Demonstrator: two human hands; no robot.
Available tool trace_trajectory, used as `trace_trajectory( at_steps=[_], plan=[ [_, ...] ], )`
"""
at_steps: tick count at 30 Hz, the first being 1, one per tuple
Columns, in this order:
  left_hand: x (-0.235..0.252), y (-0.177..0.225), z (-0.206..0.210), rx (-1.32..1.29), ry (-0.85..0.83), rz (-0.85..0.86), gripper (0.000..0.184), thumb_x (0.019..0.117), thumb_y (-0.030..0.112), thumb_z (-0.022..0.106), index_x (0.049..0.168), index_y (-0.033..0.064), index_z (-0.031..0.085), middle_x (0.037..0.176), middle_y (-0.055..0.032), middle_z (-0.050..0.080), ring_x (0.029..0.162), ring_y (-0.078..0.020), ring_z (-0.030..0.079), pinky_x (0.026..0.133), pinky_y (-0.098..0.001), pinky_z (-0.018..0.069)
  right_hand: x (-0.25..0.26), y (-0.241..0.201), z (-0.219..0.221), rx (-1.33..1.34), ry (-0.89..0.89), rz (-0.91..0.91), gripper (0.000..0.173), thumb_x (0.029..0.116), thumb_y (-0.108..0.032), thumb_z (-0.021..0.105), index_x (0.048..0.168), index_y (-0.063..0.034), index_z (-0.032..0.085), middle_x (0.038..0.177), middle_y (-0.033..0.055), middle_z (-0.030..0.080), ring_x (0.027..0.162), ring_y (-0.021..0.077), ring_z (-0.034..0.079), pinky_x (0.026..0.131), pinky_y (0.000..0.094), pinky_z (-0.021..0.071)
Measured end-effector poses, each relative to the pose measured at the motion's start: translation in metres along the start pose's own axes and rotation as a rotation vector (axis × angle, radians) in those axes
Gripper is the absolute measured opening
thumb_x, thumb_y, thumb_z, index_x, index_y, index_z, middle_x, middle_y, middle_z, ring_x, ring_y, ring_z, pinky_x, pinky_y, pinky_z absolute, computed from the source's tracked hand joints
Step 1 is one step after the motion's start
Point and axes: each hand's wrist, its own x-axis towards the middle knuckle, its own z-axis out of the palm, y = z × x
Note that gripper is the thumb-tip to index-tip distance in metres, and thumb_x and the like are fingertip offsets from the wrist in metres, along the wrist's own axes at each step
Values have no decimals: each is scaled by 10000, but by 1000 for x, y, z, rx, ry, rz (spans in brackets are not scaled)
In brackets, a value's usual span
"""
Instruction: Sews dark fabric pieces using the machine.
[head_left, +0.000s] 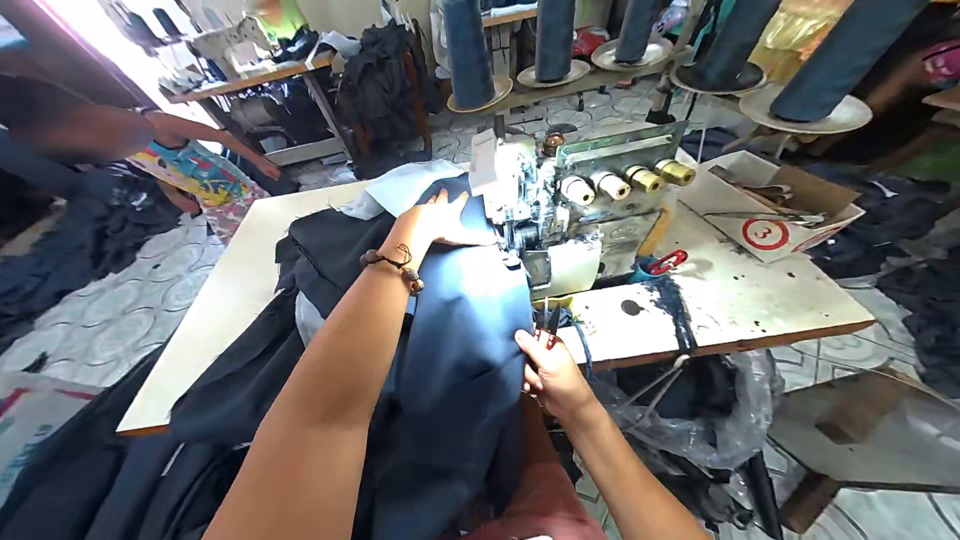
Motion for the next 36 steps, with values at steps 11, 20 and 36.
trace_trajectory(
  at_steps=[11, 20, 36],
  plan=[
    [-225, -34, 110, -181, 48, -248, 715, 1079, 412, 477, 1631, 47, 207, 1358, -359, 561, 1074, -545, 653, 912, -683, 510, 26, 0, -7, 56, -19, -54, 258, 1071, -84, 462, 821, -116, 518, 495, -64, 452, 374, 6, 395, 400, 154, 400],
    [-69, -175, 111, -169, 35, -357, 675, 1079, 522, 391, 1521, 17, 456, 1469, -372, 467, 1374, -578, 426, 1073, -786, 305, 27, 2, -4, 63, -2, -100, 279, 1086, -87, 403, 831, -115, 513, 513, -60, 459, 388, 5, 387, 408, 154, 382],
    [-225, 22, 184, -935, 31, 340, 657, 832, 350, 826, 1334, 5, 579, 1108, -136, 726, 1041, -203, 709, 966, -434, 571, -53, 55, -9, 45, -37, -66, 317, 1074, -149, 394, 779, -165, 511, 450, -90, 429, 366, 35, 422, 423, 214, 438]
  ],
)
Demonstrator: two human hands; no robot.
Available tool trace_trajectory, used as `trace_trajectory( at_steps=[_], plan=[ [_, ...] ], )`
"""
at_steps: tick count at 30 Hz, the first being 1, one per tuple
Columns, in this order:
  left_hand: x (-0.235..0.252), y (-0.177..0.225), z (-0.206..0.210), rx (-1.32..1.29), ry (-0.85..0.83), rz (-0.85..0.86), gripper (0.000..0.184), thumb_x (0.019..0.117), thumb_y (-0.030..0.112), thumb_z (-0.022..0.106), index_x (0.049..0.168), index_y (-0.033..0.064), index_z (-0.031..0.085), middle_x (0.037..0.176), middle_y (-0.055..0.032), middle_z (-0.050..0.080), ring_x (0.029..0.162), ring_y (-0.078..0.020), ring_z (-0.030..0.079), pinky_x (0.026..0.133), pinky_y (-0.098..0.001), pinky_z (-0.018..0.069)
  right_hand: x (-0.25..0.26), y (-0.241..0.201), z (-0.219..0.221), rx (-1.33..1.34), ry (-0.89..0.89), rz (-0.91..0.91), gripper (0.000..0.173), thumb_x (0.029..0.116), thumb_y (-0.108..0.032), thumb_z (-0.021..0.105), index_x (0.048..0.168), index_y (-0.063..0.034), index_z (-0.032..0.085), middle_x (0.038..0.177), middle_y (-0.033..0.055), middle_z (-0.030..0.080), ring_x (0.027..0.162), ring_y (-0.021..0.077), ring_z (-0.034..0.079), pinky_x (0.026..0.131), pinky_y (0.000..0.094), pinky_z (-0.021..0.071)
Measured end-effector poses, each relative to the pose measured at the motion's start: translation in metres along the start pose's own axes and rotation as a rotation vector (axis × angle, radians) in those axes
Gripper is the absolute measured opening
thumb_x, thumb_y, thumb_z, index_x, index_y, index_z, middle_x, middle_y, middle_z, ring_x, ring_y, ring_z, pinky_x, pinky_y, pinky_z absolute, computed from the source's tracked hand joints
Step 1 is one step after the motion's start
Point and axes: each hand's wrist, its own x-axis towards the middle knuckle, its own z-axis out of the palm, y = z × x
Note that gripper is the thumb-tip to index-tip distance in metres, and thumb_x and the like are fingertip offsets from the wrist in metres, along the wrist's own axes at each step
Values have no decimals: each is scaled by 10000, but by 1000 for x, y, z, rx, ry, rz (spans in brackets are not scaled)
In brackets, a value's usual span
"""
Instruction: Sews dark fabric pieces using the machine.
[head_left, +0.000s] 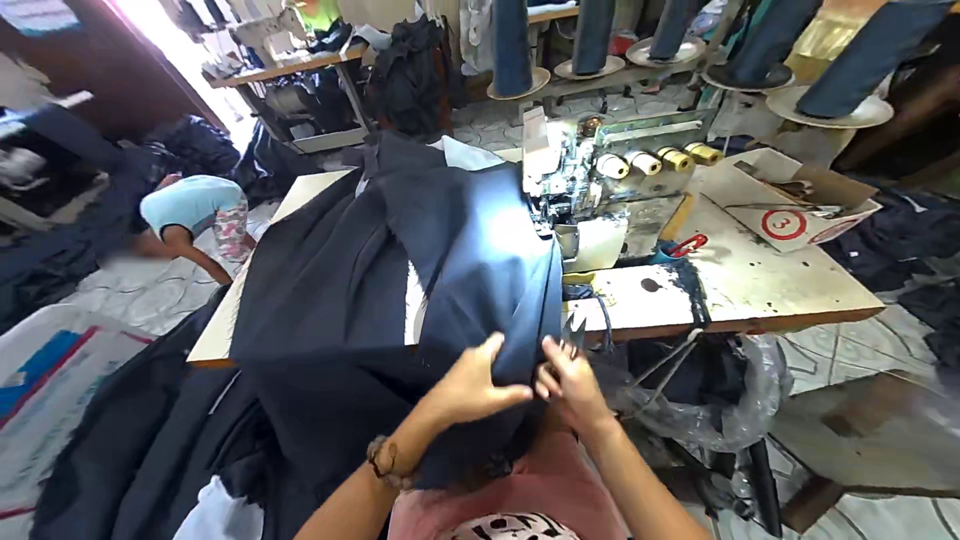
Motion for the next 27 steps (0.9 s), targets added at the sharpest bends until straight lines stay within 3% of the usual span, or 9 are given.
trace_trajectory(
  at_steps=[3, 5, 8, 10, 13, 15, 19, 22, 27],
  plan=[
    [-53, -30, 35, -65, -123, -61, 441, 820, 240, 843, 1146, -19, 700, 1041, -125, 751, 1000, -186, 722, 957, -428, 573, -46, 42, -20, -88, 58, 105, 198, 944, -49, 533, 770, -142, 547, 474, -81, 484, 381, 24, 444, 416, 198, 436],
    [-79, -33, 40, 20, 12, -65, 417, 831, 223, 824, 1143, -21, 694, 1026, -131, 752, 980, -198, 731, 940, -437, 583, -65, 63, -36, -129, 91, 173, 107, 919, -50, 596, 829, -100, 568, 492, -69, 491, 387, 30, 444, 409, 201, 430],
    [-105, 14, 11, 207, 406, 249, 265, 846, 198, 767, 1028, 17, 702, 919, -48, 737, 856, -65, 705, 794, -268, 604, -80, 68, -49, -184, 69, 166, 99, 930, -75, 647, 864, -108, 580, 518, -82, 517, 412, 17, 463, 431, 190, 436],
    [-129, 63, -5, 212, 482, 452, 224, 880, 239, 748, 987, 62, 663, 878, 4, 699, 843, 29, 655, 759, -137, 556, -87, 63, -43, -175, 84, 106, 98, 873, -76, 674, 811, -136, 626, 523, -96, 539, 412, 4, 465, 425, 187, 435],
    [-145, 97, 19, 335, 321, 558, 210, 911, 222, 714, 1073, 88, 700, 848, -33, 717, 760, -92, 671, 679, -216, 545, -106, 44, -28, -197, 46, 63, 107, 905, -64, 624, 885, -164, 592, 605, -131, 592, 472, -29, 499, 474, 164, 450],
    [-134, 76, 53, 441, 189, 542, 261, 900, 186, 678, 1138, 95, 734, 829, -43, 727, 669, -164, 687, 563, -310, 549, -119, 36, -22, -187, 12, 29, 133, 941, -59, 538, 914, -183, 577, 634, -150, 609, 507, -41, 529, 510, 164, 474],
    [-114, 32, 83, 412, -3, 392, 332, 903, 113, 681, 1230, 72, 719, 885, -115, 726, 703, -265, 722, 583, -446, 590, -128, 33, -20, -156, 50, 30, 251, 965, -27, 419, 842, -194, 558, 574, -131, 569, 447, -34, 485, 435, 159, 429],
    [-108, 31, 85, 437, -6, 422, 323, 897, 87, 668, 1212, 79, 735, 811, -108, 698, 624, -259, 692, 523, -419, 559, -128, 31, -25, -145, 110, 72, 328, 1013, -44, 333, 774, -195, 499, 487, -121, 505, 381, -24, 439, 398, 153, 396],
    [-101, 34, 88, 615, -54, 404, 339, 855, 25, 687, 1187, 65, 740, 794, -111, 689, 565, -256, 671, 475, -399, 544, -124, 33, -35, -153, 53, 76, 402, 1106, -253, 247, 846, -196, 547, 503, -127, 514, 380, -30, 422, 401, 145, 392]
  ],
)
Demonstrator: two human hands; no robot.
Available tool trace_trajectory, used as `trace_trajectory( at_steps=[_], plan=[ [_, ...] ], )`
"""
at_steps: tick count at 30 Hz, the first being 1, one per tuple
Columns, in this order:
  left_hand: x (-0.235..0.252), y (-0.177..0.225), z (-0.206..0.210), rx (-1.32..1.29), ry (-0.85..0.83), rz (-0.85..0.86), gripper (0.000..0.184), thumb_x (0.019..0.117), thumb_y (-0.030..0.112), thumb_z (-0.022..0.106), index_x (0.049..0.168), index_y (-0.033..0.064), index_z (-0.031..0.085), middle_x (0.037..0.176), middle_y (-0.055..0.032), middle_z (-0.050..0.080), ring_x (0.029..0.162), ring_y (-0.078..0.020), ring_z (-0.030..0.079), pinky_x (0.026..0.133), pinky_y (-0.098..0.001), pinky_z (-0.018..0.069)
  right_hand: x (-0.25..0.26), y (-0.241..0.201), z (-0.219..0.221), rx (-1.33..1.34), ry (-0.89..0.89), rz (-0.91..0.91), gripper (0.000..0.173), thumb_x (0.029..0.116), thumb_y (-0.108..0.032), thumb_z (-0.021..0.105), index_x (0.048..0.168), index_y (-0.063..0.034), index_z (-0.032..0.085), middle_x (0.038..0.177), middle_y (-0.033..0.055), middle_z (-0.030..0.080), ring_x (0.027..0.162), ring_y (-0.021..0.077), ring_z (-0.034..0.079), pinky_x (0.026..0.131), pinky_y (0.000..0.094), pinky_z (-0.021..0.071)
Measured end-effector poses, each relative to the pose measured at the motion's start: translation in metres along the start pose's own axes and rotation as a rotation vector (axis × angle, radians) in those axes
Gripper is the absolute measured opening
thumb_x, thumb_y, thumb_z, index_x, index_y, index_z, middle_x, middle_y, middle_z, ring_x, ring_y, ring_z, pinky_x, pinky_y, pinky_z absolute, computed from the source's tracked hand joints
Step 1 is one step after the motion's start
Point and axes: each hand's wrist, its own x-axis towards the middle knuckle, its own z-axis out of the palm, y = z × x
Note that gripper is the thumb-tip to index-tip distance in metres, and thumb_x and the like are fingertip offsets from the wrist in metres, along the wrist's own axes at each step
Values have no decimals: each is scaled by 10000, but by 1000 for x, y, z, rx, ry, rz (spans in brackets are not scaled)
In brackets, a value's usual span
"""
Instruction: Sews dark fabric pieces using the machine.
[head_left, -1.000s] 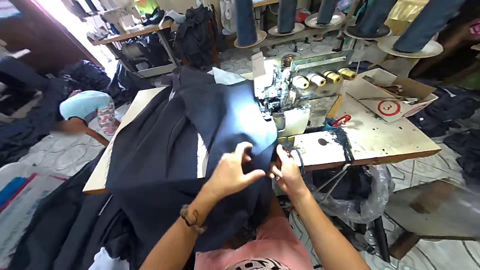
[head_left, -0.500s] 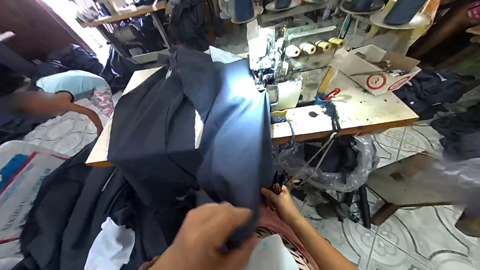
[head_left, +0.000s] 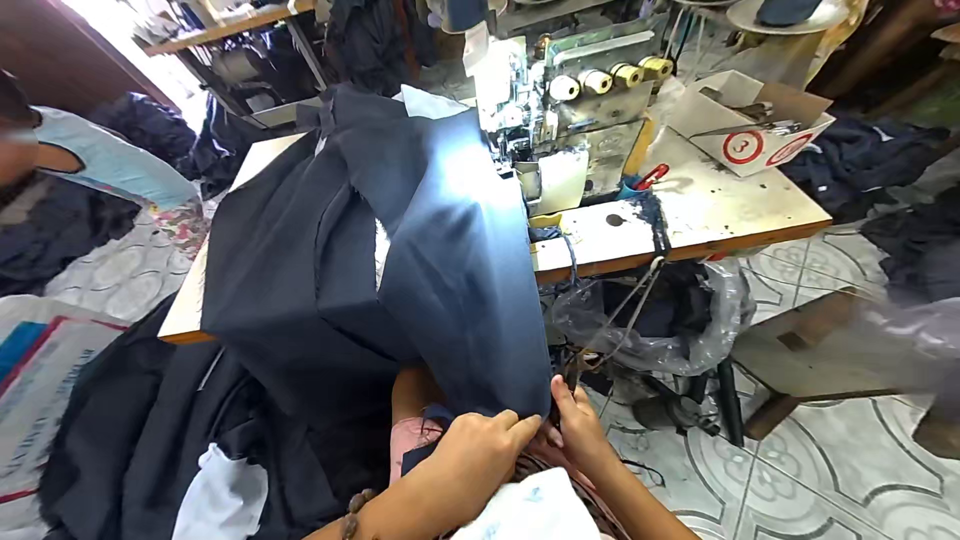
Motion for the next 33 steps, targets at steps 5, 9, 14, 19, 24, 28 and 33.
trace_trajectory(
  at_steps=[5, 9, 14, 19, 24, 28, 33],
  plan=[
    [26, -15, -31, -249, -383, -18, 307, 930, 85, 688, 1231, 35, 716, 1001, -181, 735, 866, -361, 728, 728, -571, 577, 7, 4, -14, -209, -8, -121, 153, 960, -150, 578, 820, -195, 617, 647, -138, 616, 539, -30, 573, 520, 181, 501],
    [97, -79, -99, 68, 104, -117, 352, 1009, 305, 622, 1289, 103, 690, 1266, -120, 690, 1150, -286, 680, 940, -512, 570, 19, -1, -17, -226, -46, -140, 149, 955, -142, 597, 821, -191, 637, 625, -139, 612, 505, -30, 558, 485, 180, 497],
    [179, -157, -172, 308, -168, -555, 891, 961, 759, 402, 1594, 133, 383, 1585, -189, 431, 1367, -424, 505, 1034, -698, 388, 61, -17, -12, -136, -29, -153, 191, 963, -144, 572, 779, -189, 597, 548, -109, 557, 419, -4, 496, 418, 184, 457],
    [224, -180, -192, 308, -353, -680, 1194, 791, 828, 621, 1647, 109, 202, 1682, -194, 235, 1456, -408, 413, 1095, -659, 384, 107, -35, -4, -98, -8, -149, 246, 966, -99, 537, 742, -200, 546, 528, -115, 528, 401, -4, 479, 409, 181, 448],
    [256, -226, -197, 307, -341, -691, 1213, 787, 832, 622, 1651, 109, 172, 1683, -226, 196, 1473, -421, 381, 1126, -639, 373, 144, -65, 12, -79, -4, -175, 292, 967, -59, 537, 714, -201, 505, 510, -120, 504, 388, -3, 474, 399, 179, 454],
    [273, -243, -201, 307, -314, -701, 1101, 895, 745, 575, 1644, 55, 156, 1685, -245, 172, 1511, -422, 315, 1160, -637, 321, 165, -94, 29, -94, 51, -164, 310, 987, -33, 530, 719, -178, 474, 487, -110, 474, 369, -1, 451, 391, 179, 443],
    [281, -260, -192, 205, -90, -726, 1032, 904, 710, 602, 1626, 63, 250, 1657, -220, 280, 1495, -393, 359, 1157, -628, 337, 194, -105, 40, -151, 116, -195, 323, 1015, -41, 539, 718, -139, 458, 494, -86, 440, 388, 4, 410, 417, 176, 402]
  ],
)
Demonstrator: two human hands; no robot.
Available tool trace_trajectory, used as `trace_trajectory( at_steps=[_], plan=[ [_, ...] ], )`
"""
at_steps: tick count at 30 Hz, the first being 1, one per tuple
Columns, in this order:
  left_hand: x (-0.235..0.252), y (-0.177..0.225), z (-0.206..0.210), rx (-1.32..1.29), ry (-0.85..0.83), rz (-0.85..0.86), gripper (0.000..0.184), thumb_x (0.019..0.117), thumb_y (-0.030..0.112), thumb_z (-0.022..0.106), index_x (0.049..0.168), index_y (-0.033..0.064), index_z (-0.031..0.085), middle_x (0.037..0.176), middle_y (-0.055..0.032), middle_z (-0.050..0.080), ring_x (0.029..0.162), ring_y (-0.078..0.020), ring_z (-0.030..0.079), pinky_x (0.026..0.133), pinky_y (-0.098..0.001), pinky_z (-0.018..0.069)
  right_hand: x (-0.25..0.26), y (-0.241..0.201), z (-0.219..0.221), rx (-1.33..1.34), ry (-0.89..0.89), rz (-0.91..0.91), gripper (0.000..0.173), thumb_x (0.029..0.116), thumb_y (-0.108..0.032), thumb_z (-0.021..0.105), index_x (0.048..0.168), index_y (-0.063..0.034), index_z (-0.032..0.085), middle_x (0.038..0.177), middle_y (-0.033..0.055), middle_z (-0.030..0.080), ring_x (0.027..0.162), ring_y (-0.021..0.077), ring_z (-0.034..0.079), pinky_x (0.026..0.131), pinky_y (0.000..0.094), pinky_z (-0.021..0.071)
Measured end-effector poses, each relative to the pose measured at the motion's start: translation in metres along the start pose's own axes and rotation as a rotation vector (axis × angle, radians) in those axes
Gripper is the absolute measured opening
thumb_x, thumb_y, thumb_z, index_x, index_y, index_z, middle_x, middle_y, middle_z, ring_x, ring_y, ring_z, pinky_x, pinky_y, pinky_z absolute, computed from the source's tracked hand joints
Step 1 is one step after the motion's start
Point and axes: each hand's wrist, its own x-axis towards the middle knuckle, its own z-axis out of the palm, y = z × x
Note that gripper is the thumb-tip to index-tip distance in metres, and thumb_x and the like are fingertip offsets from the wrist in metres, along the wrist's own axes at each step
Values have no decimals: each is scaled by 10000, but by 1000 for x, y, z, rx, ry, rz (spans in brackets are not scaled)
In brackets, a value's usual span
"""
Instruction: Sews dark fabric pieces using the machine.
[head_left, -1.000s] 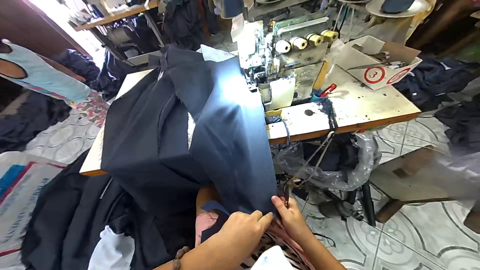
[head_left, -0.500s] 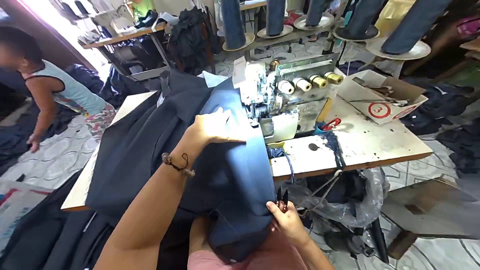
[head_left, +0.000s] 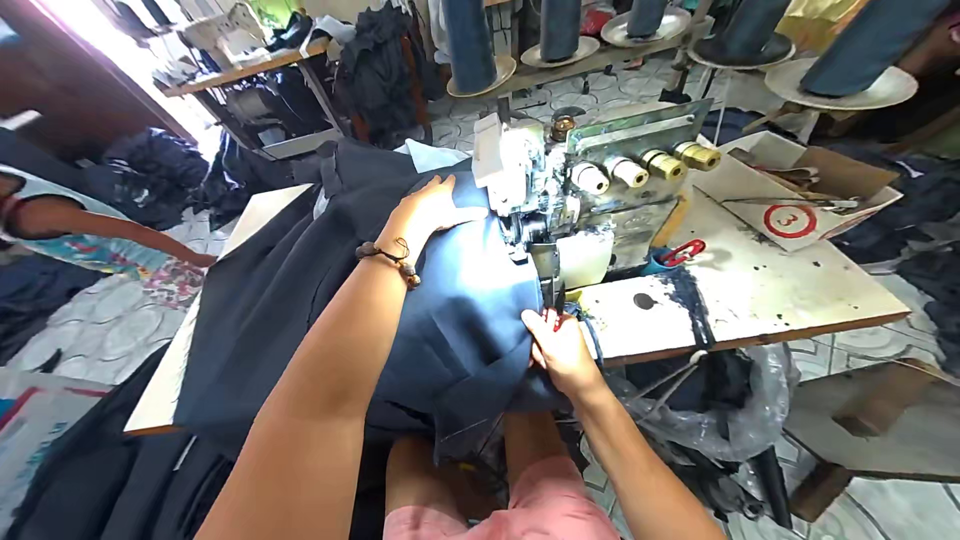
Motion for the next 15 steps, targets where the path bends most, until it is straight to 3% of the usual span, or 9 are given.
trace_trajectory(
  at_steps=[2, 3, 5, 7, 8, 10, 11, 13, 15],
  plan=[
    [-11, 4, 6, -81, 193, 21, 903, 895, 642, 676, 1563, 94, 414, 1591, -204, 407, 1415, -434, 448, 1076, -696, 374, 9, 4, 3, -21, 19, -44, 340, 1017, -53, 545, 700, -137, 456, 488, -76, 442, 395, 11, 411, 427, 182, 389],
    [-22, 8, 10, -109, 315, 80, 771, 902, 539, 727, 1485, 79, 521, 1520, -213, 489, 1354, -451, 499, 1041, -707, 387, 10, 5, 5, -7, 28, -48, 345, 1023, -62, 547, 698, -134, 457, 480, -68, 440, 390, 20, 414, 423, 187, 392],
    [-59, 19, 22, -97, 533, 292, 427, 953, 307, 700, 1295, 54, 663, 1312, -213, 636, 1221, -439, 588, 1002, -655, 427, 6, 3, 6, 36, 24, -31, 299, 1048, -86, 534, 755, -103, 477, 483, -55, 446, 385, 36, 440, 422, 195, 435],
    [-122, 30, 48, -74, 628, 484, 270, 1008, 263, 608, 1156, 59, 705, 1092, -171, 702, 1037, -384, 655, 905, -575, 479, -11, 4, 3, 115, -1, -14, 282, 1068, -92, 504, 787, -92, 486, 474, -53, 450, 372, 38, 456, 410, 197, 463],
    [-150, 33, 67, -99, 631, 540, 297, 1006, 312, 602, 1105, 62, 729, 994, -141, 719, 949, -346, 677, 857, -553, 506, -24, 8, 0, 152, -17, -19, 282, 1070, -91, 479, 789, -99, 499, 474, -59, 457, 372, 31, 450, 405, 193, 455],
    [-198, 31, 109, -196, 492, 558, 442, 945, 482, 643, 1079, 70, 731, 925, -82, 734, 878, -271, 694, 844, -532, 530, -55, 25, -7, 174, -47, -12, 282, 1053, -70, 423, 790, -118, 510, 487, -77, 486, 387, 23, 462, 414, 190, 447],
    [-222, 27, 130, -258, 406, 546, 466, 915, 487, 692, 1083, 54, 728, 914, -80, 734, 861, -258, 703, 841, -530, 548, -74, 35, -11, 163, -48, 16, 267, 1035, -56, 420, 794, -120, 516, 496, -84, 498, 395, 21, 471, 419, 191, 452],
    [-267, 23, 162, -331, 338, 525, 346, 879, 335, 759, 1060, 41, 733, 877, -72, 742, 837, -245, 719, 880, -529, 549, -109, 54, -18, 156, -46, 96, 198, 1007, -61, 478, 826, -121, 534, 499, -91, 495, 402, 24, 472, 435, 202, 460],
    [-302, 23, 189, -355, 385, 536, 232, 839, 216, 773, 1011, 64, 746, 875, -63, 743, 841, -237, 725, 861, -497, 567, -139, 72, -25, 186, -41, 162, 160, 985, -70, 528, 839, -131, 553, 491, -92, 497, 393, 21, 468, 427, 196, 453]
  ],
)
